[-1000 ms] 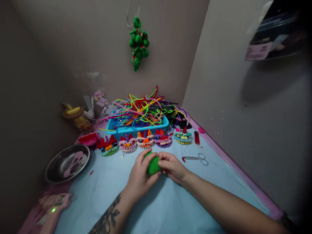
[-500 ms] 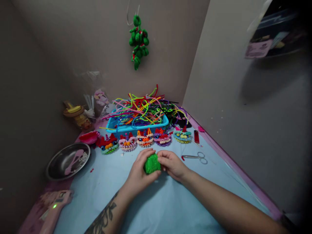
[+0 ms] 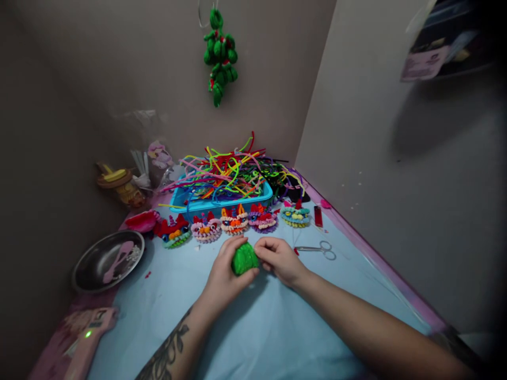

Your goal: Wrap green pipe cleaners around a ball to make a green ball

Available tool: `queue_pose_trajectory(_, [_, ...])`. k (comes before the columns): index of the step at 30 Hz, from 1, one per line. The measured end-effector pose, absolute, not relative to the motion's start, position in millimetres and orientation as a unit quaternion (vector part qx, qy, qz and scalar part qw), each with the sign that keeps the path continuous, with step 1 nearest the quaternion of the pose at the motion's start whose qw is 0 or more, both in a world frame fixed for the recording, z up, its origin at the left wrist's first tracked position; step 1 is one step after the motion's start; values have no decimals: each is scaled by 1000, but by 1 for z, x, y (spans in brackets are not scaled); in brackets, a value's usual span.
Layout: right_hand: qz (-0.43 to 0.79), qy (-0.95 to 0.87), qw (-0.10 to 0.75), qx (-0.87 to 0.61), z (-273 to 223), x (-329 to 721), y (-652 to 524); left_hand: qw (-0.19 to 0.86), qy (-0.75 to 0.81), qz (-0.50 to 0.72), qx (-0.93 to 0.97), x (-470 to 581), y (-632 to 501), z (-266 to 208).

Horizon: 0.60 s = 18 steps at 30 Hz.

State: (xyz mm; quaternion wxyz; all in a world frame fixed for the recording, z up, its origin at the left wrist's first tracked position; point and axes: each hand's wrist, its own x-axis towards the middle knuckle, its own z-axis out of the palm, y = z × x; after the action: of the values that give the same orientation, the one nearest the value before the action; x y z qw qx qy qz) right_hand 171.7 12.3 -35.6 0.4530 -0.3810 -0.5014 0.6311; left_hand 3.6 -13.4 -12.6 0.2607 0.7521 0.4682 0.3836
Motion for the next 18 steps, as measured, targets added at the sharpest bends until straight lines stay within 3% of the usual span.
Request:
queue_pose_trajectory(5, [705,-442,429,-352,-35,171,15,304,456,395,737,3,-12,-10])
queue_pose_trajectory(11, [697,-465,426,-341,-34,176,15,319,457,374,741,2,-13,-10])
queue_pose_trajectory(18, [634,-525,428,-374,-35,173,11,267,453,370,766,2,-13,-15])
